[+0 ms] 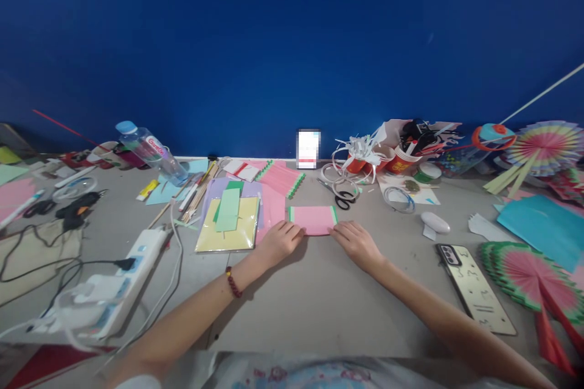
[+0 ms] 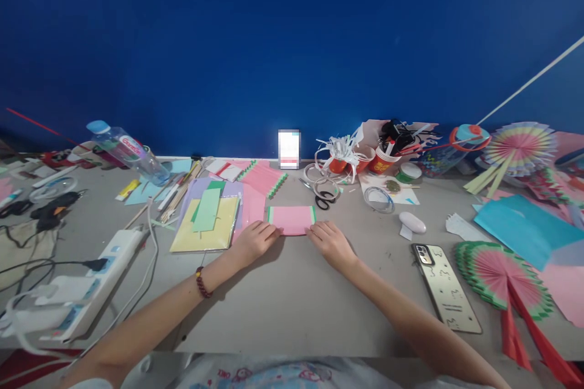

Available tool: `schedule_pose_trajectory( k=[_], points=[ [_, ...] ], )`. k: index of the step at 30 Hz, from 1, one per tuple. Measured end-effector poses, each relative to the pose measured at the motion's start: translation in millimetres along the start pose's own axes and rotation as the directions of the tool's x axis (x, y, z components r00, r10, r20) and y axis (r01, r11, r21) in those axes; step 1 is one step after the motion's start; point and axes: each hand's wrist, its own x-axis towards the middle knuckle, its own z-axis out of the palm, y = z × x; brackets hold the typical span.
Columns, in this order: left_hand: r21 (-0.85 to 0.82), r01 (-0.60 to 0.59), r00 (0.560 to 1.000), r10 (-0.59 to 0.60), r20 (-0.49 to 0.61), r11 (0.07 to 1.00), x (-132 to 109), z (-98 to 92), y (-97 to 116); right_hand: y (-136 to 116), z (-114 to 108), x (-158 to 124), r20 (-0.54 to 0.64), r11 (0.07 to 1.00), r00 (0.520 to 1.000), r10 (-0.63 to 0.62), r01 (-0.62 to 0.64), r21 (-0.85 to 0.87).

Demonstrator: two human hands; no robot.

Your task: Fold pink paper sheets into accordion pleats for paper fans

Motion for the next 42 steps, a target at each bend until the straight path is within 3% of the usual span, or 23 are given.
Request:
schedule_pose_trajectory(
  k=[3,7,13,20,26,37,42],
  points=[
    [-0.114,0.081,0.995,-0.073,0.072,0.99,-2,-1.5,0,3,0,-4,0.062,0.991,0.994,0.094,-0.099,0.09],
    [-0.272,0.279,0.959,-0.253,0.125,0.921,-3,-2.0,-3,6,-4,-1,0.145,0.933,0.965,0.221,-0.252,0.257],
    [-0.478,0.436,0.899,-0.39,0.198,0.763,4,-4.0,-12,14,0,9,0.132,0.784,0.903,0.408,-0.421,0.457],
    [-0.473,0.402,0.913,-0.378,0.15,0.784,4,-5.2,-16,17,5,9,0.068,0.798,0.907,0.416,-0.4,0.452],
    [-0.415,0.338,0.941,-0.299,0.158,0.845,1,-5.7,-20,17,-1,9,0.087,0.859,0.942,0.325,-0.333,0.39],
    [-0.396,0.33,0.943,-0.313,0.109,0.857,-4,-1.4,-23,17,4,3,0.065,0.872,0.945,0.319,-0.32,0.372],
    [-0.407,0.332,0.943,-0.299,0.144,0.851,-5,-2.5,-25,14,5,-1,0.042,0.891,0.943,0.329,-0.325,0.317]
  ],
)
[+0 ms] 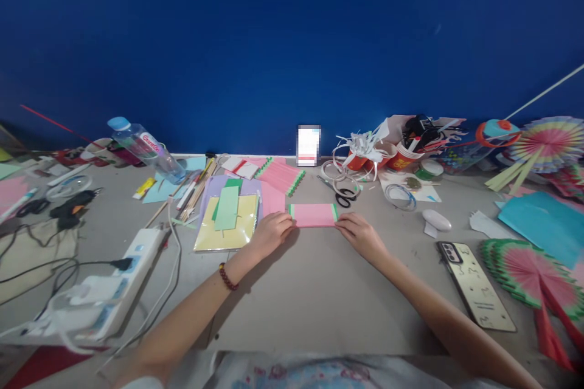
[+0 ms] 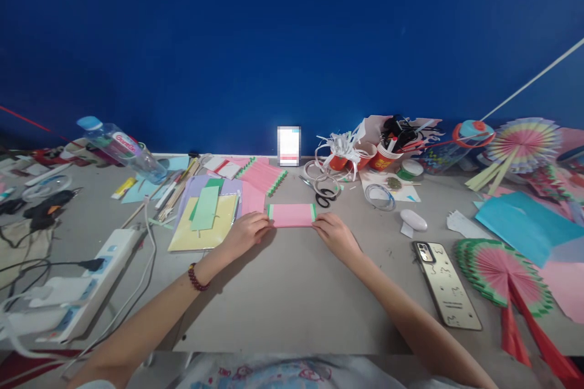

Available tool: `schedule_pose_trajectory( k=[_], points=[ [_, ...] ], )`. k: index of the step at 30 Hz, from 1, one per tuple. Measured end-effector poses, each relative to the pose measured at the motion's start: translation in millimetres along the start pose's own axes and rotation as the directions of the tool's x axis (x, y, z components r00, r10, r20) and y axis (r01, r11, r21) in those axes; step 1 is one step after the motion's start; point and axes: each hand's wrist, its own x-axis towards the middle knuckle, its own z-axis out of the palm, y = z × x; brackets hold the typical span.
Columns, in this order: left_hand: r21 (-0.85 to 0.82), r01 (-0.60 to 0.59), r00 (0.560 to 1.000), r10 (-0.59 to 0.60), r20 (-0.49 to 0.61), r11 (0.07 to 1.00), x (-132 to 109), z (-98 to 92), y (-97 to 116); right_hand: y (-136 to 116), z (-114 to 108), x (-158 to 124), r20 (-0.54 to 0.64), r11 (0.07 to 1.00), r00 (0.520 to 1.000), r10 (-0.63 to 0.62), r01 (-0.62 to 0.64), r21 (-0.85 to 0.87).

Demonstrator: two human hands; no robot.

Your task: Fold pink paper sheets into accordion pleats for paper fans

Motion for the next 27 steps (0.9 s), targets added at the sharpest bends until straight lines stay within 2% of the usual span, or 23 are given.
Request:
schedule_pose_trajectory(
  k=[4,10,21,27],
  points=[
    [0.029,0.019,1.0,-0.02,0.02,0.999,-1,-1.5,1,-2,1,-1,-0.003,0.999,0.999,0.043,-0.043,0.025],
    [0.055,0.046,0.999,-0.045,-0.02,0.997,-2,0.9,3,-6,4,-4,-0.048,0.992,0.992,0.115,-0.112,0.066],
    [0.107,0.038,0.999,-0.038,-0.007,0.994,1,-5.8,14,-9,3,-5,-0.034,1.0,0.999,-0.003,0.003,-0.024],
    [0.126,0.017,1.0,-0.014,-0.021,0.992,1,-3.6,13,-9,5,-7,-0.03,0.998,0.999,-0.009,0.007,-0.062]
  ],
)
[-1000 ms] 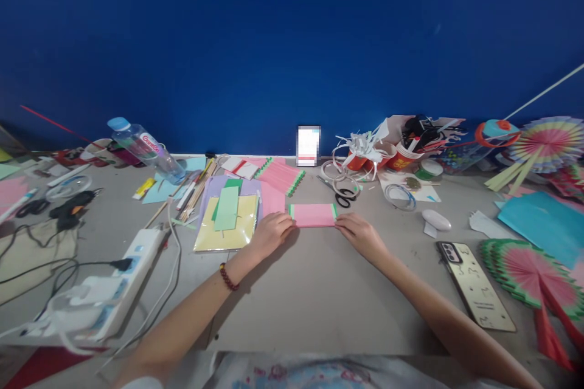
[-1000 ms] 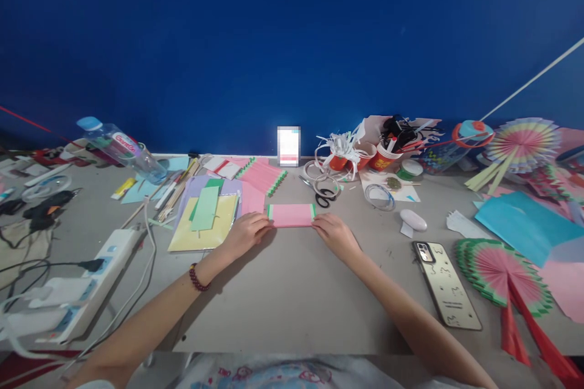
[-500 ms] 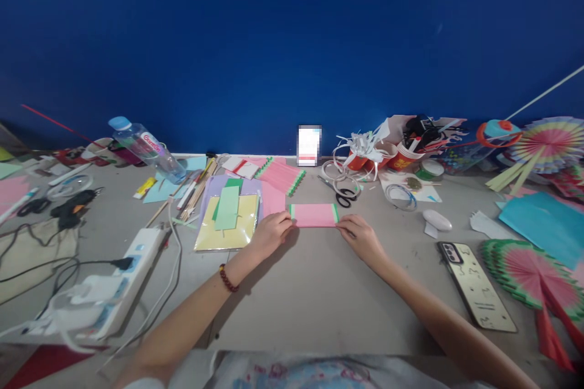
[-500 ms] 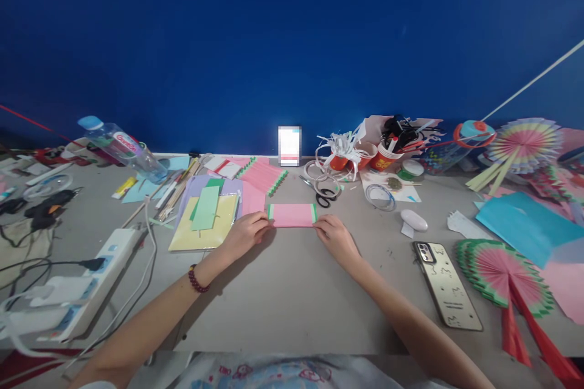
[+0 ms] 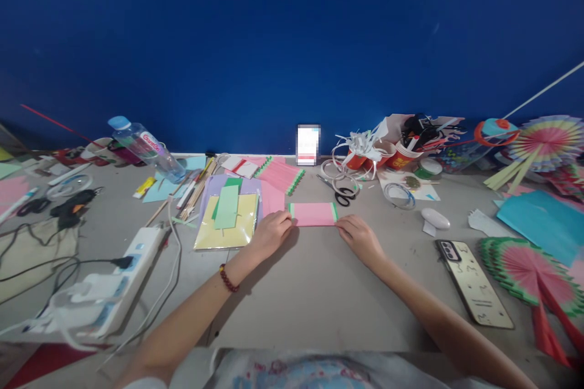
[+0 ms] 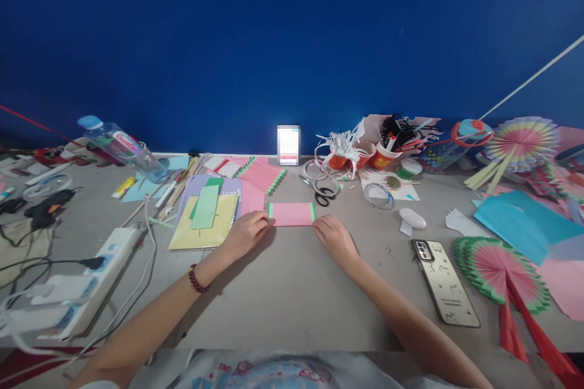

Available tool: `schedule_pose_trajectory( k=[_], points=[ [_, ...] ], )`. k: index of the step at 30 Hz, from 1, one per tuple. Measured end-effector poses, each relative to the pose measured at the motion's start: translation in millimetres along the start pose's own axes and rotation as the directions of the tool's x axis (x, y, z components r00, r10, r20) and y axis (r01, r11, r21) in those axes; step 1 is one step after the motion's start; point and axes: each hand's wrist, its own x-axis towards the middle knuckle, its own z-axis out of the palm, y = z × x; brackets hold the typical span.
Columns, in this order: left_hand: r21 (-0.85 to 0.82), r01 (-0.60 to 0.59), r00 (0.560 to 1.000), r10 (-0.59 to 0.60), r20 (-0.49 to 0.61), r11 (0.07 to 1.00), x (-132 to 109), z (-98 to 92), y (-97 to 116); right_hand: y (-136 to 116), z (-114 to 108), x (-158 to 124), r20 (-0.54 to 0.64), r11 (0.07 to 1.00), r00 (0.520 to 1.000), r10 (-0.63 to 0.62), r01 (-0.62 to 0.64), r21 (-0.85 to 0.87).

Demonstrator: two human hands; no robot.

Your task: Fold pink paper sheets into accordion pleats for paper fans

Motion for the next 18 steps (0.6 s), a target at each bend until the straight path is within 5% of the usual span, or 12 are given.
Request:
schedule_pose_trajectory(
  k=[18],
  points=[
    [0.256,-0.063,0.994,0.037,0.106,0.965,-11,10.4,5,-3,3,-5,0.032,0.987,0.999,-0.04,0.045,-0.153]
  ],
)
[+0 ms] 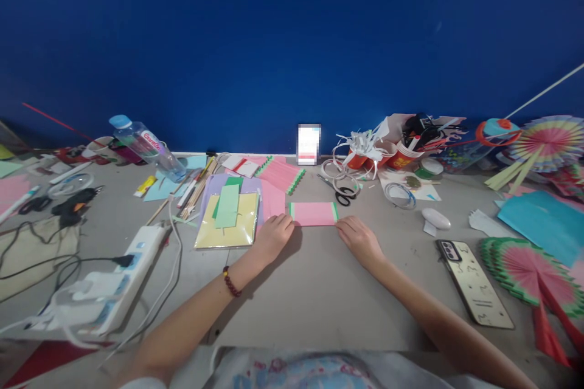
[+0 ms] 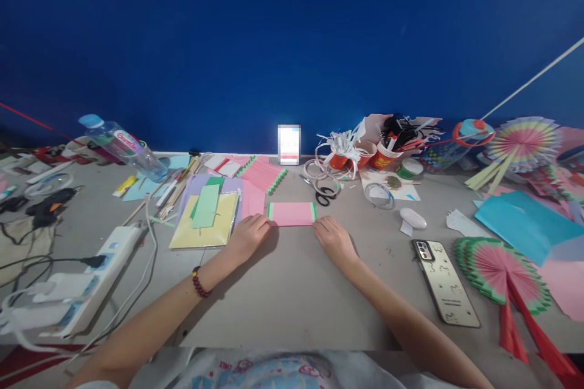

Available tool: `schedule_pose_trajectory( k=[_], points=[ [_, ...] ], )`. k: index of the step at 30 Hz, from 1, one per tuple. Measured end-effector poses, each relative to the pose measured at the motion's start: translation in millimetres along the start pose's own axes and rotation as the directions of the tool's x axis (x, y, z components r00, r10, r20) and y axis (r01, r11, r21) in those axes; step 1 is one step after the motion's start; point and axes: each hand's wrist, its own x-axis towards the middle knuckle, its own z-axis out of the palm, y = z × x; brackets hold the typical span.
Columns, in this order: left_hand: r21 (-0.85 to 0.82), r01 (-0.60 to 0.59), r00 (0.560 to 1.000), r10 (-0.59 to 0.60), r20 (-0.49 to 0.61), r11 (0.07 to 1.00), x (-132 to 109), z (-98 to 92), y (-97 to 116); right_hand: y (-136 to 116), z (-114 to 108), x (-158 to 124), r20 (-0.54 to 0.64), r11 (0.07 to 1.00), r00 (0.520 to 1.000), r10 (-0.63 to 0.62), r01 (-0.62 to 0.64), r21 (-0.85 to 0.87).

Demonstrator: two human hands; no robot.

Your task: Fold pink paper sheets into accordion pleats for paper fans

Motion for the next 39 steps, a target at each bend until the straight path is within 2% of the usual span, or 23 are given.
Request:
schedule_pose_trajectory(
  k=[3,7,12,16,21,26,32,39],
  points=[
    [0.018,0.033,0.999,-0.033,0.011,0.999,-1,-0.9,6,-3,-1,-1,0.014,0.994,1.0,-0.019,0.021,-0.107],
    [0.038,0.097,0.995,-0.097,0.01,0.995,-3,1.3,12,-12,-3,-2,0.028,0.973,0.999,0.023,-0.016,-0.23],
    [0.065,0.105,0.994,-0.107,0.024,0.992,-9,-0.6,24,-26,-5,-6,0.065,0.952,0.996,0.055,-0.033,-0.304],
    [0.143,0.13,0.991,-0.134,0.02,0.981,-13,-3.6,40,-32,-3,-10,0.085,0.95,0.993,0.087,-0.057,-0.307],
    [0.161,0.199,0.979,-0.203,0.009,0.967,-17,-4.1,53,-35,0,-13,0.119,0.954,0.983,0.139,-0.1,-0.283],
    [0.171,0.206,0.977,-0.213,0.027,0.964,-18,-8.8,60,-38,-2,-12,0.122,0.944,0.985,0.122,-0.077,-0.319],
    [0.111,0.241,0.964,-0.251,0.086,0.964,-13,-15.6,62,-50,-9,-7,0.166,0.931,0.977,0.134,-0.066,-0.358],
    [0.077,0.244,0.965,-0.25,0.083,0.967,-12,-15.0,59,-61,-15,0,0.187,0.92,0.966,0.178,-0.096,-0.379]
  ],
)
